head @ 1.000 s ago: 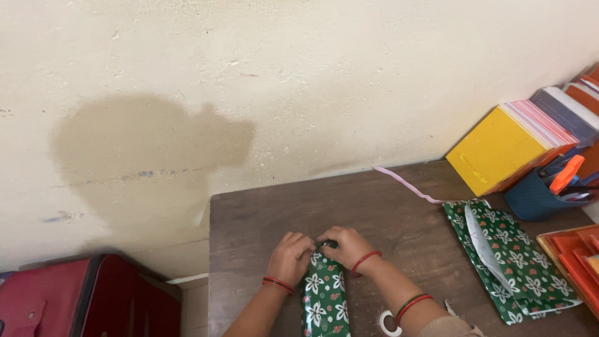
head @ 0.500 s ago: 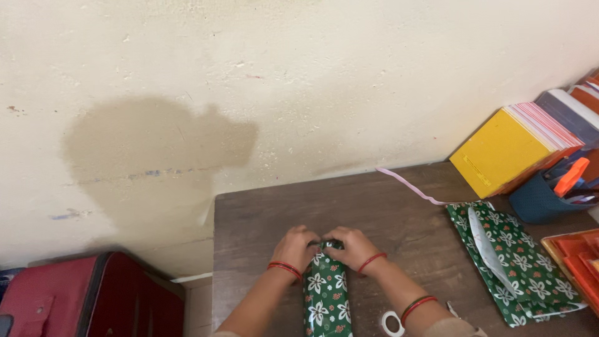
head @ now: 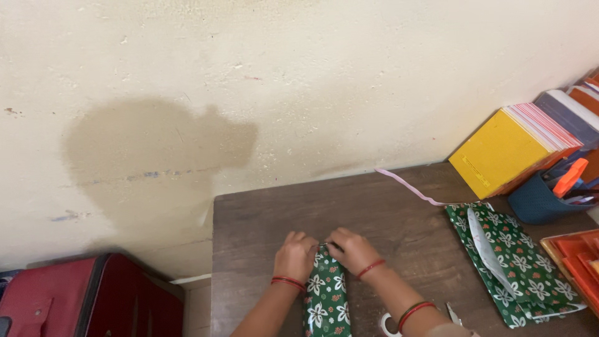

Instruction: The person wraps a rectangular item in green floral wrapping paper on a wooden table. They fold the paper edges, secure them with clear tape, and then pick up a pink ribbon to prepare for tying.

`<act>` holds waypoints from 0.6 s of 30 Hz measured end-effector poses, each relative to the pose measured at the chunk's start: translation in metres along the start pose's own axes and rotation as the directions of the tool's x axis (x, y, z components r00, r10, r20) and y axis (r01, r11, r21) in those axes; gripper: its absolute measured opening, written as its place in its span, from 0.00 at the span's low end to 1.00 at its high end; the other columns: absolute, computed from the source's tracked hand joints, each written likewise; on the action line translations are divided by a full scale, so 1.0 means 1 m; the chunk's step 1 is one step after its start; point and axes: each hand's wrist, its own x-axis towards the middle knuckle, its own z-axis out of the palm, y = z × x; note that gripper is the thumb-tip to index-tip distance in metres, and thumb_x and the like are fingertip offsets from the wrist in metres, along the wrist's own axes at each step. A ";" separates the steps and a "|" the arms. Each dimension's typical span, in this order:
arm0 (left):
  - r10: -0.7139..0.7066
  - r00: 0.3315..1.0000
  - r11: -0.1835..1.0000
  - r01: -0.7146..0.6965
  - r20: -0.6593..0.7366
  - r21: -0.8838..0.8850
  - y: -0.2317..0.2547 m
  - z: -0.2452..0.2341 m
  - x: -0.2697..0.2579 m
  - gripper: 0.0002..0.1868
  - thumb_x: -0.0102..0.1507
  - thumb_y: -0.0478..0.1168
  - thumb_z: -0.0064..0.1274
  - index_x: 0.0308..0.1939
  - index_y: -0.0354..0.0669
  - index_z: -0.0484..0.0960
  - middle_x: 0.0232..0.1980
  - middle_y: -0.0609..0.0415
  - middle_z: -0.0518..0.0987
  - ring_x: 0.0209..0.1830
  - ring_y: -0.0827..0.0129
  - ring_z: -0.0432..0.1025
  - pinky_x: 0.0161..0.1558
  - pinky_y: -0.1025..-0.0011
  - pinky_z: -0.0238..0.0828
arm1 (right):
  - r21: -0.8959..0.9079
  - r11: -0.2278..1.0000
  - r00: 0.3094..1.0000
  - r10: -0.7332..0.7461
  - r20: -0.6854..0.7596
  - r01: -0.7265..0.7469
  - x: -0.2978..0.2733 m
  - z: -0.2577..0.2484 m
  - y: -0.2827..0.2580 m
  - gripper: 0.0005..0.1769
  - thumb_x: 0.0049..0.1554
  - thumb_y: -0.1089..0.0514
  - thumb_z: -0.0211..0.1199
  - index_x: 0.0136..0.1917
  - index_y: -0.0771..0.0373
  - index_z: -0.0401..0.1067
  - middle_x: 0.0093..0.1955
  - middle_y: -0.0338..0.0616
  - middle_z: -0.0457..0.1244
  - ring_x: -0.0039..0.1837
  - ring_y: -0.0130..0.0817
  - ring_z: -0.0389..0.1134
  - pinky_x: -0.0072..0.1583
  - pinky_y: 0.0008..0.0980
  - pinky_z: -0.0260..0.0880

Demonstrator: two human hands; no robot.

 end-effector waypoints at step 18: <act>0.282 0.959 0.933 -0.266 -0.036 0.244 -0.004 0.004 -0.019 0.10 0.54 0.32 0.53 0.39 0.40 0.83 0.41 0.48 0.77 0.48 0.52 0.71 0.48 0.59 0.72 | -0.273 0.950 0.982 -0.178 -0.067 0.154 -0.023 0.002 -0.026 0.11 0.51 0.63 0.61 0.50 0.63 0.72 0.56 0.42 0.65 0.57 0.41 0.70 0.46 0.39 0.75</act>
